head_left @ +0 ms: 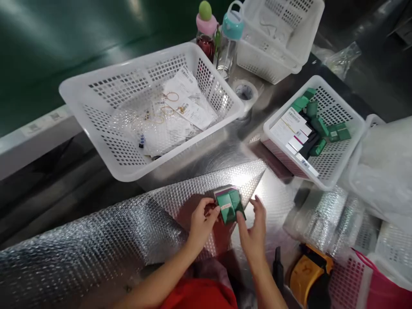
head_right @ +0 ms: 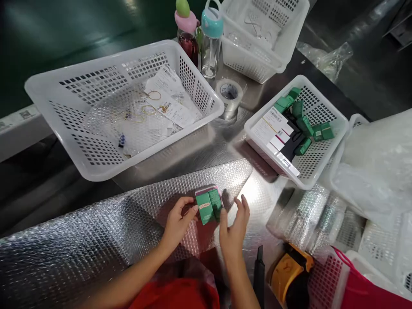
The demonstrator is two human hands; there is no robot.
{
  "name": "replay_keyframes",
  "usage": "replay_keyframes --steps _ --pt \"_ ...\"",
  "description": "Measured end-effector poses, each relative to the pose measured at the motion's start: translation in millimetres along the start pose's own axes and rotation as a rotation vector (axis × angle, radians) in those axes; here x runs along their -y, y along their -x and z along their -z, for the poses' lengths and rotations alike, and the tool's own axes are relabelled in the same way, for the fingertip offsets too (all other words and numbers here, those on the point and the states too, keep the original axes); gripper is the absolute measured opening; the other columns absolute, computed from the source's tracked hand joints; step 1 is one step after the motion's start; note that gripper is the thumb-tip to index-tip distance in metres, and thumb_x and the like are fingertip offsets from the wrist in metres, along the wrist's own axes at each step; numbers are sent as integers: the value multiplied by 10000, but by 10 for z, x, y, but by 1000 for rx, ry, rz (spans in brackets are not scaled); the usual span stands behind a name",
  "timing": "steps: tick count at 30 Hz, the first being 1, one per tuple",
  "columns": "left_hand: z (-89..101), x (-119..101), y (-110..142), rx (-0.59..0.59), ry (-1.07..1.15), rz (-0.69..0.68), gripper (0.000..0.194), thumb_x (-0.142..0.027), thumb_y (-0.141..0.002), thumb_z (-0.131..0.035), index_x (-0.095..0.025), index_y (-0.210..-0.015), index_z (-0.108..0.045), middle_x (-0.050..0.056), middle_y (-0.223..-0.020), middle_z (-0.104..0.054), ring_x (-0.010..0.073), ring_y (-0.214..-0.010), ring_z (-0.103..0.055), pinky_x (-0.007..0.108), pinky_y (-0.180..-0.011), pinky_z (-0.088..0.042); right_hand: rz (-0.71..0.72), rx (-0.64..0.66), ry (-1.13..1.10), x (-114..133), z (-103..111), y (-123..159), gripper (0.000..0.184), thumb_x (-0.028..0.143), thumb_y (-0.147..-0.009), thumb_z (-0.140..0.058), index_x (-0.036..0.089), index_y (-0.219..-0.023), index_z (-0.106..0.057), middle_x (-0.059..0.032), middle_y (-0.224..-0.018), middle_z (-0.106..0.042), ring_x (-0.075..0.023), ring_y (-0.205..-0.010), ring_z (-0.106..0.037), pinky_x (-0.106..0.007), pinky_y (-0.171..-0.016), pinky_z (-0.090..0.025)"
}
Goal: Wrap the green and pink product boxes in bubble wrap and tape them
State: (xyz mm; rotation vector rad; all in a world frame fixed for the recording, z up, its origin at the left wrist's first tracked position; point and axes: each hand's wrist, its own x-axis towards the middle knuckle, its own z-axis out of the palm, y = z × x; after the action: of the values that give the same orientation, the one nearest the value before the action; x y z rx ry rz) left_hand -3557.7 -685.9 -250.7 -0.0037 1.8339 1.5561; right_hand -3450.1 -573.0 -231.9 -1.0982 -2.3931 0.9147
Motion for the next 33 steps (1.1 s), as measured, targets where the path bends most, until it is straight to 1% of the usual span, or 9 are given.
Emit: replay_keyframes --steps 4,8,10,12,19,23,27,30,33 --pt "12 22 -9 -50 -78 -78 285 -420 -860 -604 -190 -1025 -573 52 -935 -654 162 -673 -648 290 -579 -556 -96 -183 195 -423 184 -175 459 404 -957 -461 136 -1329 -487 -240 -1432 -466 -346 -1331 -457 -553 -1015 -456" --pt "150 -15 41 -144 -482 -641 275 -251 -911 -584 -192 -1179 -581 110 -1120 -630 187 -876 -671 313 -735 -585 -201 -183 443 -914 240 -373 534 354 -918 -418 53 -1353 -485 -290 -1361 -512 -381 -1246 -498 -557 -989 -435" --pt "228 -34 61 -57 -649 -910 291 -173 -919 -568 -228 -1202 -604 102 -1164 -625 185 -932 -669 308 -804 -576 -272 -162 528 -1065 264 -468 530 317 -906 -424 42 -1350 -512 -280 -1262 -574 -367 -1135 -552 -532 -941 -446" --pt "270 -38 74 47 -715 -993 303 -159 -925 -559 -257 -1205 -620 94 -1158 -628 185 -939 -666 295 -812 -569 -310 -145 599 -1137 307 -558 463 323 -907 -455 80 -1274 -601 -237 -1130 -627 -348 -1041 -572 -514 -903 -443" --pt "72 -21 69 -78 -292 -340 345 -402 -846 -647 -206 -1113 -550 52 -955 -589 190 -842 -640 320 -722 -574 -381 -70 520 -1041 596 -831 314 454 -839 -546 172 -776 -670 -157 -898 -669 -308 -949 -599 -444 -842 -454" --pt "-37 -87 26 -33 -45 -29 347 -497 -773 -686 -215 -881 -514 -18 -791 -555 137 -628 -586 263 -568 -515 -343 -7 359 -638 983 -853 318 517 -795 -565 216 -732 -642 -88 -793 -690 -238 -720 -613 -341 -627 -419" --pt "-47 -155 12 54 39 72 382 -524 -711 -722 -212 -754 -505 -53 -653 -519 124 -540 -542 254 -519 -488 -149 274 245 66 1386 -775 354 564 -804 -621 239 -664 -636 -40 -724 -659 -187 -612 -557 -319 -559 -408" --pt "-46 -174 15 63 91 128 399 -524 -664 -753 -198 -735 -534 -43 -680 -535 131 -590 -559 257 -533 -503 -32 512 42 455 1431 -716 350 525 -898 -553 240 -704 -608 -26 -749 -640 -170 -646 -569 -295 -577 -458" --pt "-54 -162 19 56 109 152 407 -525 -640 -762 -189 -747 -557 -34 -684 -547 138 -619 -553 262 -550 -503 5 367 138 444 1254 -690 370 548 -953 -459 233 -805 -584 -70 -892 -640 -201 -742 -600 -331 -650 -508"
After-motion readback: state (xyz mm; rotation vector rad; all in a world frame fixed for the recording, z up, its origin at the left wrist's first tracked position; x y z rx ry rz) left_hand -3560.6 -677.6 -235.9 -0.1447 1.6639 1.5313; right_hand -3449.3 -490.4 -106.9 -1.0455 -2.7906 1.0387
